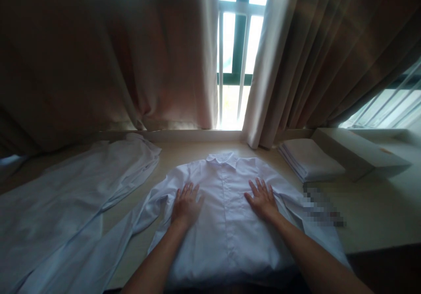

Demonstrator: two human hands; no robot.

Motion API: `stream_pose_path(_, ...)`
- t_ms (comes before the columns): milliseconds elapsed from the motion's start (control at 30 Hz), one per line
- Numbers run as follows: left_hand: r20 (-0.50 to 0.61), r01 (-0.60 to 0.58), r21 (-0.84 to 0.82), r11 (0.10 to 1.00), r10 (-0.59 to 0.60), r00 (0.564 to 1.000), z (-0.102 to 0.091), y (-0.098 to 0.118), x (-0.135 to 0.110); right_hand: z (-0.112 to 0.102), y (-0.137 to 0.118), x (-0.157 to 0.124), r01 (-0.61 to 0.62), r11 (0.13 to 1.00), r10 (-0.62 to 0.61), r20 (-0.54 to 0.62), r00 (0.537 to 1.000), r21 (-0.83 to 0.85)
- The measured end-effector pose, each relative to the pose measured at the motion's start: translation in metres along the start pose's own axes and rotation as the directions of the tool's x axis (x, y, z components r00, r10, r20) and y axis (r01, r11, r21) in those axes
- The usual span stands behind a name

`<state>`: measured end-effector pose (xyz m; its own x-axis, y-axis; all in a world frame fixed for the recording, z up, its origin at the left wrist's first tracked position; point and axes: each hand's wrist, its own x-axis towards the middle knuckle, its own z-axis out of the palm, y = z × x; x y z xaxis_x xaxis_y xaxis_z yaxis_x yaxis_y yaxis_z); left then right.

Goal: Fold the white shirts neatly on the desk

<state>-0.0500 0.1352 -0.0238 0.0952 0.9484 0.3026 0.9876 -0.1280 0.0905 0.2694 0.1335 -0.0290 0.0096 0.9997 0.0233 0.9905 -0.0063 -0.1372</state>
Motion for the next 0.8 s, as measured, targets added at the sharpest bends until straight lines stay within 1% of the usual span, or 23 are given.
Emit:
stream_pose_path(100, -0.003, -0.001, 0.002, 1.0, 0.001, 1.0, 0.001, 0.0, 0.0, 0.001, 0.0, 0.001, 0.001, 1.0, -0.001, -0.004, 1.0, 0.002)
stream_pose_path(333, 0.035, -0.005, -0.014, 1.0, 0.006, 0.999, 0.002, -0.002, 0.001, -0.004, -0.002, 0.001, -0.011, 1.0, 0.012, 0.062, 0.998, -0.01)
stream_pose_path(467, 0.059, -0.003, 0.0, 1.0, 0.003, 0.998, 0.001, -0.002, 0.002, -0.005, -0.001, -0.001, 0.004, 1.0, -0.003, 0.063, 0.998, -0.004)
stream_pose_path(567, 0.075, 0.008, 0.015, 1.0, -0.009, 0.997, 0.0, -0.001, 0.002, -0.011, -0.006, 0.0, 0.017, 1.0, -0.015, 0.063, 0.998, -0.02)
stream_pose_path(633, 0.094, 0.009, 0.018, 1.0, -0.011, 0.996, -0.001, 0.0, 0.003, -0.02, -0.017, 0.004, 0.091, 0.995, -0.089, 0.051, 0.995, -0.044)
stream_pose_path(700, 0.107, 0.004, 0.02, 1.0, -0.006, 0.994, -0.001, 0.0, 0.003, -0.027, -0.036, 0.009, 0.187, 0.982, -0.186, 0.041, 0.982, -0.035)
stream_pose_path(733, 0.107, 0.001, 0.022, 1.0, -0.004, 0.994, -0.001, 0.0, 0.003, -0.03, -0.047, 0.011, 0.219, 0.976, -0.219, 0.039, 0.975, -0.007)
stream_pose_path(800, 0.102, 0.0, 0.031, 1.0, -0.003, 0.995, -0.001, -0.001, 0.003, -0.028, -0.071, 0.013, 0.244, 0.967, -0.249, 0.066, 0.966, 0.077)
